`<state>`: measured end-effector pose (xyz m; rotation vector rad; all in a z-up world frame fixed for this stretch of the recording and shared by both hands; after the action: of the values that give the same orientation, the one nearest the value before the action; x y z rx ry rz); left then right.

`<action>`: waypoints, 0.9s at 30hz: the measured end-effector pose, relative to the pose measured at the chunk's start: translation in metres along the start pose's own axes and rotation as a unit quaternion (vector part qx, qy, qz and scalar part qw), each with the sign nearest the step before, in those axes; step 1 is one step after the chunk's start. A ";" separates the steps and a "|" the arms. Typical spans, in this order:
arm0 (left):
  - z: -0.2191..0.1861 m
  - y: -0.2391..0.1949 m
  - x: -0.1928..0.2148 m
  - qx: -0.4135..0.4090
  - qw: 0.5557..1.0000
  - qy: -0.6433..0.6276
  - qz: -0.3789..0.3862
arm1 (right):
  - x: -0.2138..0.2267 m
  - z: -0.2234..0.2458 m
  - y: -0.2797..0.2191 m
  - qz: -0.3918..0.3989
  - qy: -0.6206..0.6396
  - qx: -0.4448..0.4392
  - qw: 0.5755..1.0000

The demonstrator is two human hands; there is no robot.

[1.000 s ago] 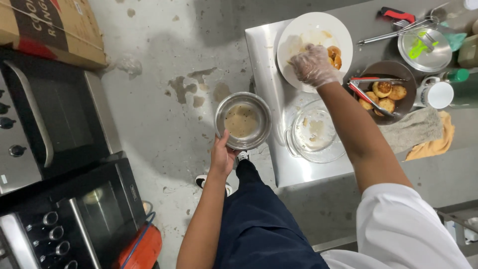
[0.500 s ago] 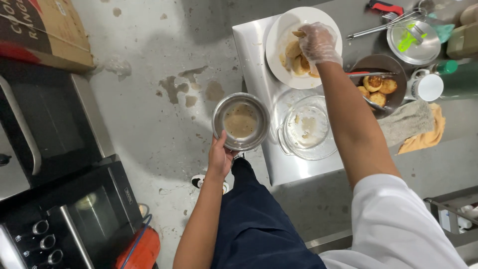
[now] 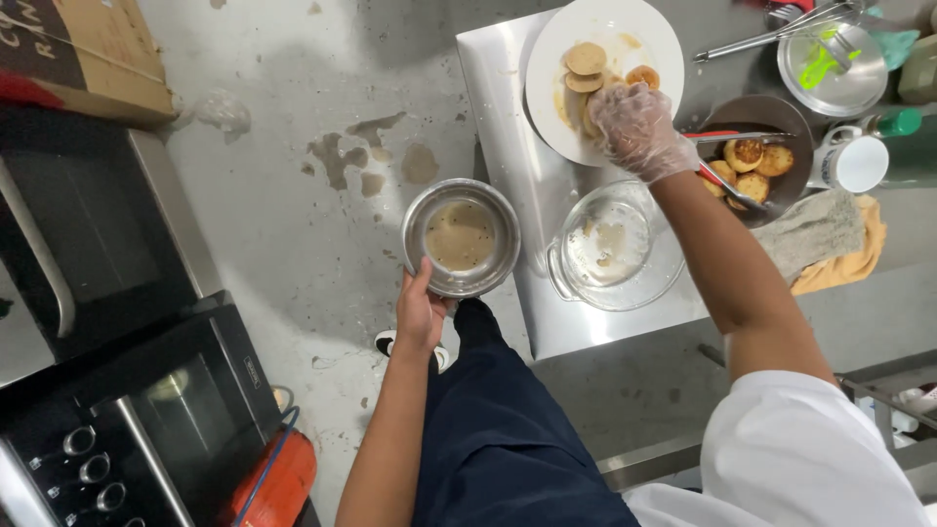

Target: The person dips round dough pieces into a batter in a metal bowl and places them into a hot frying pan on a gas stove. They repeat this process to fill the pan, then use tongs to flip the cooking items to ensure even browning.

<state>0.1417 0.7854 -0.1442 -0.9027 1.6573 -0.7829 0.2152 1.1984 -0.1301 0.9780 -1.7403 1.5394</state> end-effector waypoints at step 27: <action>0.009 0.025 -0.087 -0.028 0.993 0.088 0.069 | 0.097 0.134 -0.080 -0.406 0.132 0.121 0.896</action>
<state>0.1612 0.8720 -0.1259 -0.7654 1.8831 -0.7400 0.2338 1.0493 -0.0244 1.3202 -0.7779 1.2429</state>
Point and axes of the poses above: each hand's wrist, its own y-axis towards the middle knuckle, its own x-axis out of the back of the hand, z = x × y, the point moved 3 cm from there along y, towards the middle knuckle, and after that the axes turned 13 degrees about x, right-handed, at the moved point
